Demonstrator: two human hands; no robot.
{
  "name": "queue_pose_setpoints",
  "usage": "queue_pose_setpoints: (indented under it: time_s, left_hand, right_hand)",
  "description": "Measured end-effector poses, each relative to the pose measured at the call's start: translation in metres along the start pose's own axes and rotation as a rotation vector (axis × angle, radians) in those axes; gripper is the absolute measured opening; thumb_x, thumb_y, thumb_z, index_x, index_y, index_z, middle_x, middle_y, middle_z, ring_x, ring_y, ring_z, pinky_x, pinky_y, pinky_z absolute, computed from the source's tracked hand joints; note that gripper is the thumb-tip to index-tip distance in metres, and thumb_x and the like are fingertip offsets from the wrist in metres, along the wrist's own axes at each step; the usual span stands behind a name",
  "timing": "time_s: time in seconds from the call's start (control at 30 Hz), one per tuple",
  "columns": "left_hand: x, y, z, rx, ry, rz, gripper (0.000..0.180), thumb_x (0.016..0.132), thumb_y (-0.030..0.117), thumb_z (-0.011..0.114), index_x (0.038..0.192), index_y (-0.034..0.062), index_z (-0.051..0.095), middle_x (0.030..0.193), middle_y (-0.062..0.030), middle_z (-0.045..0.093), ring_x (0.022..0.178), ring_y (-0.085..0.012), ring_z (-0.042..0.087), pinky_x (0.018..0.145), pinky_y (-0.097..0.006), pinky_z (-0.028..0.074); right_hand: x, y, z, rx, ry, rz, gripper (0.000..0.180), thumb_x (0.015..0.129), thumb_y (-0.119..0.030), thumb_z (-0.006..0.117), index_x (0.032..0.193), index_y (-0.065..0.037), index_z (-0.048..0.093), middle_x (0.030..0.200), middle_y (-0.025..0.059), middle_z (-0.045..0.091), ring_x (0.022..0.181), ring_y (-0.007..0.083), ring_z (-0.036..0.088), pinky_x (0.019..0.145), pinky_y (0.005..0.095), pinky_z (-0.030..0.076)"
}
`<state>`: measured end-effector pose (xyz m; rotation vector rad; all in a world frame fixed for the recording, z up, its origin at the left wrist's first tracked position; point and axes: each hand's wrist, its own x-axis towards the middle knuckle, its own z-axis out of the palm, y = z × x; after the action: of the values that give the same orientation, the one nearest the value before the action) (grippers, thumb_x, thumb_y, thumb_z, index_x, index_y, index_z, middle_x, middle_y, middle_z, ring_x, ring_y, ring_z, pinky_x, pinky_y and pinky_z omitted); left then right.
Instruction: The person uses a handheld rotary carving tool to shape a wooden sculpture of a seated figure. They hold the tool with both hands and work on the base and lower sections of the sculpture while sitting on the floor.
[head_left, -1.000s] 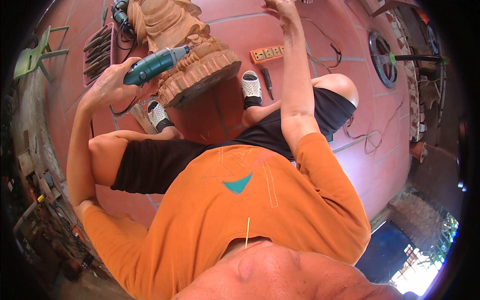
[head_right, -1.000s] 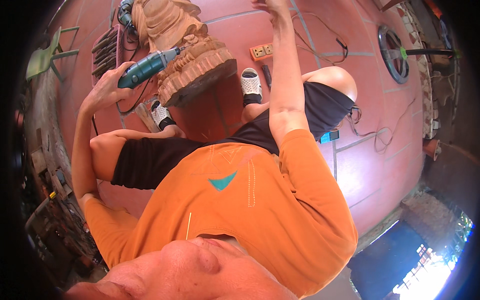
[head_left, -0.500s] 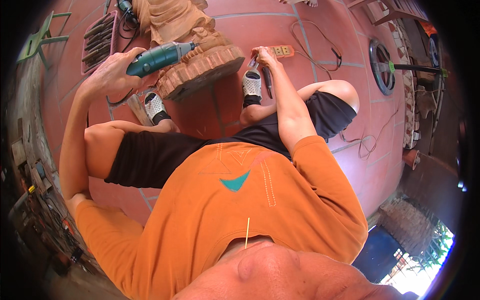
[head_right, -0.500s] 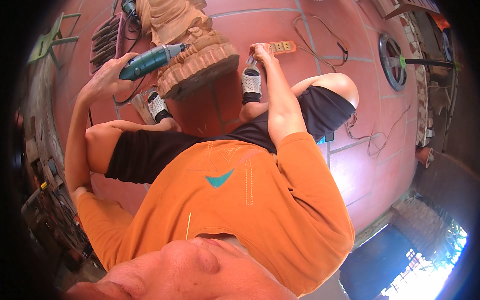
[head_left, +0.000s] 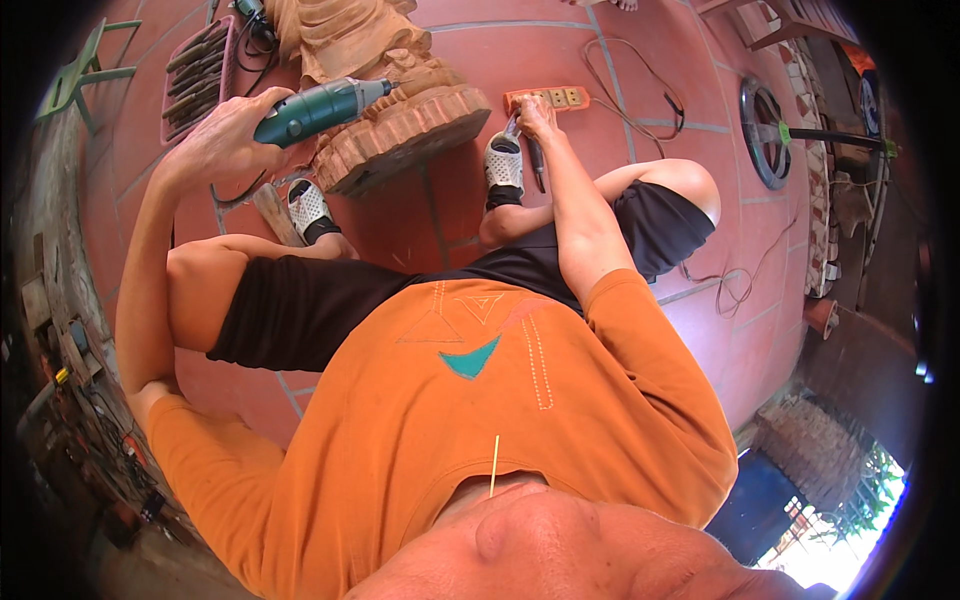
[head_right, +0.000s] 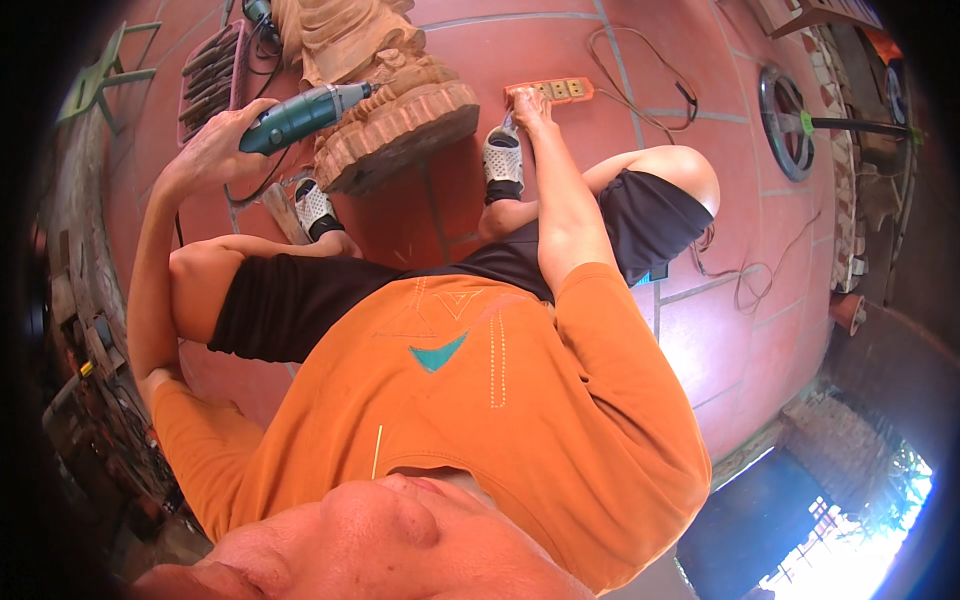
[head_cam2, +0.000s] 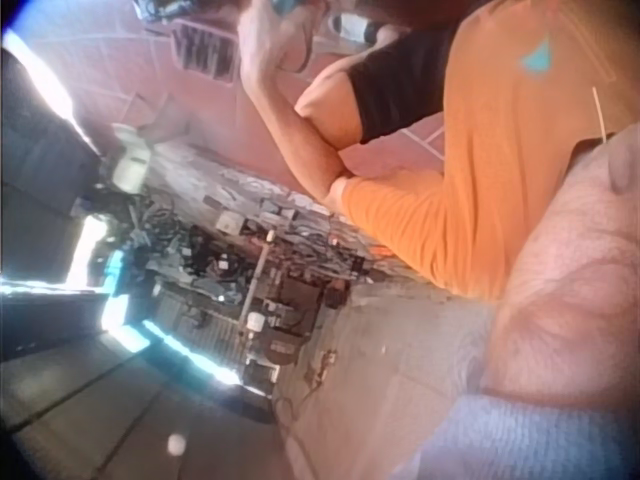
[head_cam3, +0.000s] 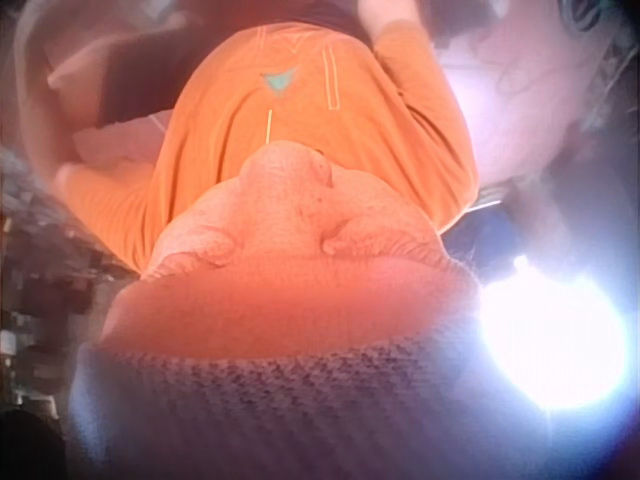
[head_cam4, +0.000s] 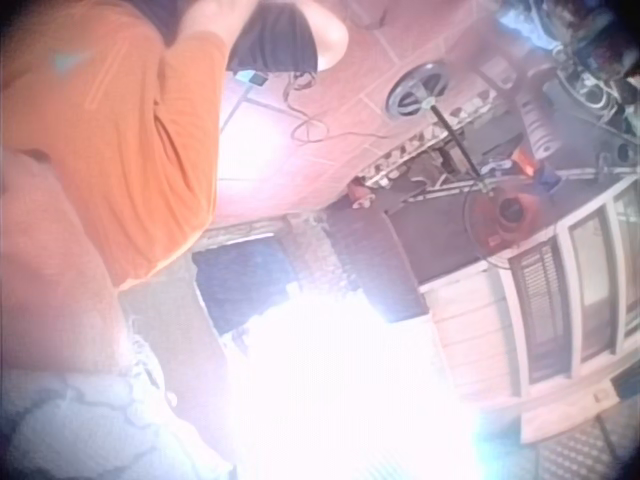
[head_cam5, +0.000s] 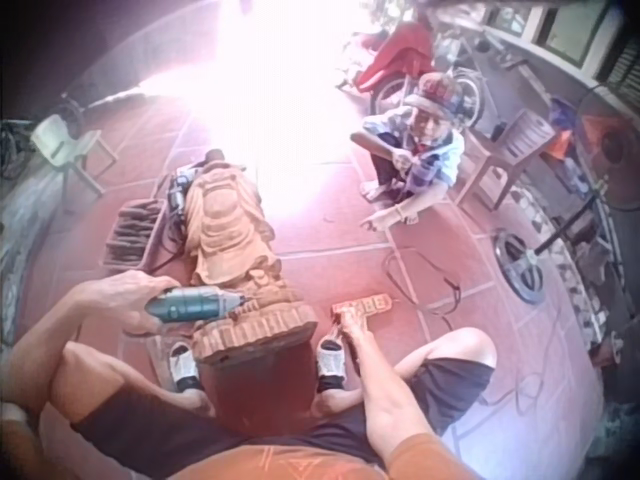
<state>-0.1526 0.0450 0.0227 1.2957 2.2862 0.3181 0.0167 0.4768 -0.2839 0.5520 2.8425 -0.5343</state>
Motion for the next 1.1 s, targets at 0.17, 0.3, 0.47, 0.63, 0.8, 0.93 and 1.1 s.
queue_pose_setpoints:
  time_s: [0.17,0.3,0.47,0.63,0.8,0.93,1.1]
  left_hand:
    - [-0.001,0.007,-0.002,-0.006,-0.016,-0.030,0.069,0.068,0.023,0.072,0.130,-0.0010,0.053,0.090,-0.0280,0.066,0.090,-0.0450,0.065,0.083,-0.047,0.048]
    - [0.001,0.005,-0.001,0.000,-0.039,-0.041,0.068,0.069,0.024,0.072,0.130,-0.0007,0.053,0.091,-0.0283,0.066,0.091,-0.0450,0.065,0.084,-0.048,0.048]
    - [-0.003,0.003,0.001,-0.012,-0.023,-0.025,0.066,0.070,0.023,0.072,0.130,-0.0006,0.053,0.092,-0.0282,0.066,0.093,-0.0448,0.065,0.084,-0.048,0.048]
    - [-0.004,0.003,-0.001,-0.023,-0.022,-0.010,0.067,0.069,0.021,0.073,0.129,-0.0015,0.054,0.092,-0.0281,0.066,0.091,-0.0452,0.065,0.083,-0.048,0.049]
    - [-0.003,0.004,-0.001,-0.019,-0.050,-0.050,0.066,0.068,0.018,0.071,0.130,0.0015,0.054,0.094,-0.0262,0.066,0.092,-0.0439,0.064,0.083,-0.047,0.048]
    - [-0.005,0.001,0.002,-0.007,-0.049,-0.044,0.068,0.068,0.020,0.072,0.131,0.0032,0.054,0.096,-0.0249,0.067,0.093,-0.0428,0.064,0.084,-0.047,0.049]
    - [0.004,0.007,0.002,-0.013,-0.111,-0.062,0.070,0.068,0.022,0.075,0.131,0.0018,0.053,0.100,-0.0255,0.068,0.095,-0.0429,0.065,0.085,-0.047,0.049]
  right_hand:
    - [0.004,-0.006,0.012,-0.150,-0.030,-0.119,0.014,0.079,-0.010,0.067,0.090,-0.013,0.075,0.101,0.0187,0.073,0.100,0.0362,0.071,0.084,0.0479,0.056]
    - [0.002,0.003,0.025,-0.133,0.021,-0.135,0.013,0.078,-0.007,0.066,0.086,-0.013,0.074,0.095,0.0162,0.073,0.096,0.0349,0.071,0.081,0.0462,0.056]
    - [-0.001,-0.013,0.019,-0.064,0.041,-0.015,0.012,0.078,-0.008,0.066,0.086,-0.012,0.074,0.094,0.0165,0.073,0.097,0.0354,0.071,0.081,0.0461,0.057]
    - [-0.004,-0.007,0.017,-0.055,-0.038,-0.057,0.013,0.079,-0.009,0.068,0.090,-0.012,0.075,0.099,0.0177,0.073,0.099,0.0370,0.071,0.084,0.0474,0.058]
    - [-0.005,0.001,0.033,-0.070,-0.031,-0.150,0.014,0.086,-0.009,0.061,0.094,-0.008,0.072,0.100,0.0229,0.072,0.097,0.0414,0.070,0.081,0.0489,0.057]
    - [0.000,0.003,0.039,-0.137,-0.122,-0.211,0.018,0.088,-0.006,0.057,0.103,-0.003,0.067,0.101,0.0277,0.070,0.101,0.0450,0.069,0.083,0.0519,0.057]
    - [-0.007,0.021,0.049,-0.096,-0.079,-0.125,0.024,0.091,-0.011,0.055,0.114,-0.004,0.058,0.100,0.0277,0.070,0.103,0.0436,0.068,0.083,0.0530,0.055]
